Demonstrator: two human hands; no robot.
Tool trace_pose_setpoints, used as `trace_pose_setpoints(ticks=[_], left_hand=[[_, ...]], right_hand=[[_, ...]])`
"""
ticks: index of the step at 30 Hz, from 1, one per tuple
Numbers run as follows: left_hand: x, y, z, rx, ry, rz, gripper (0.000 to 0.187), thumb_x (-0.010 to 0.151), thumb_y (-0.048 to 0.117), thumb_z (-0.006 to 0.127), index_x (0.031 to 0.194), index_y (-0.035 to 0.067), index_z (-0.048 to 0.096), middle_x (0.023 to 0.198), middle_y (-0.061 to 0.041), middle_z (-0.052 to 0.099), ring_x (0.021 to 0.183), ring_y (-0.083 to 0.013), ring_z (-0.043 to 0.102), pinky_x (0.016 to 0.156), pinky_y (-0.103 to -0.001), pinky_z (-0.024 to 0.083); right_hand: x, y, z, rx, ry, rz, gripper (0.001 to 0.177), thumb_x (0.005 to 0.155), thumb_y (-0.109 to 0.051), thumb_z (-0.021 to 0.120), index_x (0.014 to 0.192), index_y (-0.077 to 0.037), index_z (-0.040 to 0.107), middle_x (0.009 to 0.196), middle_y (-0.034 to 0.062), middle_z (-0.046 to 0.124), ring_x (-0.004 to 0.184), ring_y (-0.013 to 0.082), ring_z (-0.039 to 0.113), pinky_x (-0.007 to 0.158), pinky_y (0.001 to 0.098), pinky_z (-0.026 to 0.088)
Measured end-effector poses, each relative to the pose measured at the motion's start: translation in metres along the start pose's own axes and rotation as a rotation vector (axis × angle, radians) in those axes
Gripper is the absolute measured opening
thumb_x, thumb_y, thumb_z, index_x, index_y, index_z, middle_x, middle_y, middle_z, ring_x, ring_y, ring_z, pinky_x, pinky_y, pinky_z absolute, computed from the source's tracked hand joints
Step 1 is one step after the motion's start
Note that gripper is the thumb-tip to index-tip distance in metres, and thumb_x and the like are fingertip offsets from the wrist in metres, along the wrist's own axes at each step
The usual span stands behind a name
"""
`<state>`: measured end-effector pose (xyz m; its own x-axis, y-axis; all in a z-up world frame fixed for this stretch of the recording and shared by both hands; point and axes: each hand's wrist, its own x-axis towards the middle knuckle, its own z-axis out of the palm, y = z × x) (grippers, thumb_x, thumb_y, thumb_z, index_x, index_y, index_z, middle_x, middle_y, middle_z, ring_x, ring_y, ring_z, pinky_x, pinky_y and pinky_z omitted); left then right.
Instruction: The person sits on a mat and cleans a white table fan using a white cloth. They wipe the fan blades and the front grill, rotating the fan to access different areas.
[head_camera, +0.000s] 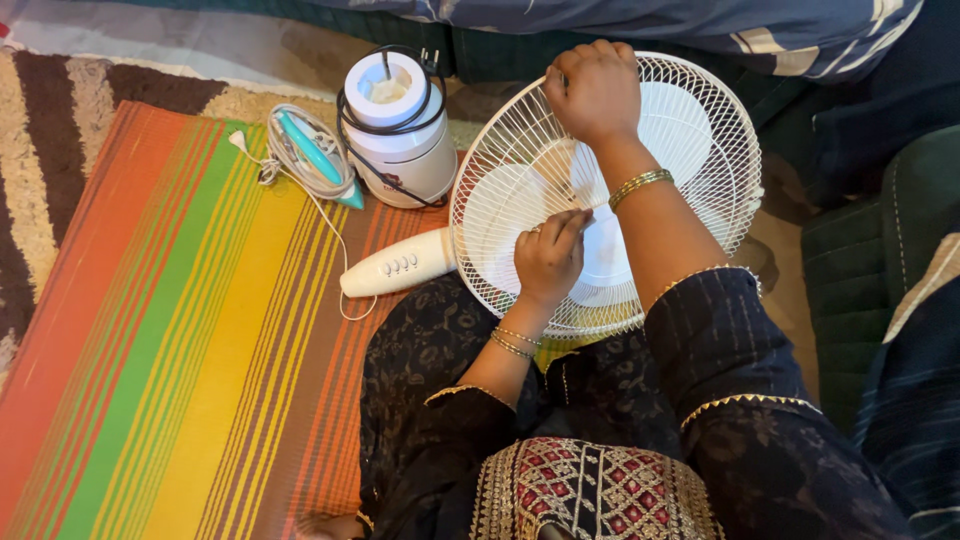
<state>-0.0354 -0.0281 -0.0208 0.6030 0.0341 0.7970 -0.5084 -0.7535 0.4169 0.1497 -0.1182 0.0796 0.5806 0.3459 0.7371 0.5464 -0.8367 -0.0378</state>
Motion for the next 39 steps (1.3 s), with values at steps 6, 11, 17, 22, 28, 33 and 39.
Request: trace_pose_setpoints(ticks=[6,11,17,22,28,33,39], left_hand=[[0.021,-0.028,-0.005,0.089,0.040,-0.120,0.022,0.093,0.009,0.071,0.114,0.018,0.071,0.105,0.002,0.072,0.073,-0.0132,0.065,0.062,-0.032,0.041],[0.050,-0.051,-0.025,0.064,0.154,-0.207,0.023,0.095,0.013,0.070,0.117,0.017,0.071,0.101,-0.002,0.071,0.078,-0.0170,0.066,0.067,-0.032,0.049],[0.071,-0.090,-0.025,-0.118,0.301,-0.456,0.022,0.096,0.014,0.068,0.118,0.009,0.069,0.109,-0.009,0.069,0.093,-0.0229,0.070,0.078,-0.034,0.058],[0.068,-0.107,-0.027,-0.328,0.303,-0.619,0.027,0.096,0.018,0.073,0.115,0.001,0.071,0.111,-0.013,0.072,0.101,-0.0239,0.070,0.091,-0.035,0.055],[0.070,-0.103,-0.028,-0.311,0.275,-0.599,0.027,0.098,0.022,0.069,0.117,0.002,0.070,0.113,-0.012,0.072,0.105,-0.0258,0.069,0.095,-0.035,0.053],[0.071,-0.106,-0.029,-0.247,0.213,-0.617,0.026,0.100,0.022,0.066,0.118,0.003,0.067,0.116,-0.013,0.068,0.107,-0.0292,0.067,0.094,-0.037,0.051],[0.073,-0.101,-0.037,-0.144,0.136,-0.485,0.020,0.100,0.019,0.064,0.115,0.005,0.065,0.116,-0.012,0.067,0.105,-0.0313,0.068,0.089,-0.039,0.054]], right_hand=[[0.001,-0.002,0.000,0.004,0.000,0.009,0.023,0.095,-0.027,0.066,0.081,-0.010,0.072,0.086,0.0067,0.069,0.089,0.0282,0.061,0.086,0.0437,0.041],[0.002,-0.004,0.002,0.000,0.014,-0.001,0.022,0.094,-0.027,0.066,0.081,-0.011,0.072,0.086,0.0069,0.069,0.089,0.0281,0.061,0.087,0.0438,0.042],[0.002,-0.005,0.001,-0.003,0.007,-0.003,0.021,0.095,-0.026,0.066,0.082,-0.010,0.072,0.086,0.0068,0.069,0.090,0.0276,0.062,0.087,0.0438,0.042],[0.001,-0.005,0.002,0.000,0.001,-0.002,0.019,0.093,-0.026,0.066,0.084,-0.012,0.075,0.086,0.0062,0.069,0.088,0.0275,0.061,0.089,0.0439,0.043],[0.002,-0.004,0.000,0.014,-0.018,0.018,0.020,0.093,-0.026,0.064,0.085,-0.012,0.075,0.088,0.0063,0.071,0.090,0.0275,0.062,0.089,0.0439,0.042],[0.000,-0.006,-0.001,-0.013,-0.015,0.019,0.020,0.094,-0.026,0.065,0.085,-0.011,0.075,0.089,0.0066,0.071,0.091,0.0268,0.062,0.091,0.0430,0.043],[0.001,-0.004,-0.003,0.002,-0.004,0.018,0.020,0.094,-0.025,0.064,0.086,-0.011,0.075,0.090,0.0061,0.071,0.092,0.0264,0.062,0.091,0.0432,0.042]])
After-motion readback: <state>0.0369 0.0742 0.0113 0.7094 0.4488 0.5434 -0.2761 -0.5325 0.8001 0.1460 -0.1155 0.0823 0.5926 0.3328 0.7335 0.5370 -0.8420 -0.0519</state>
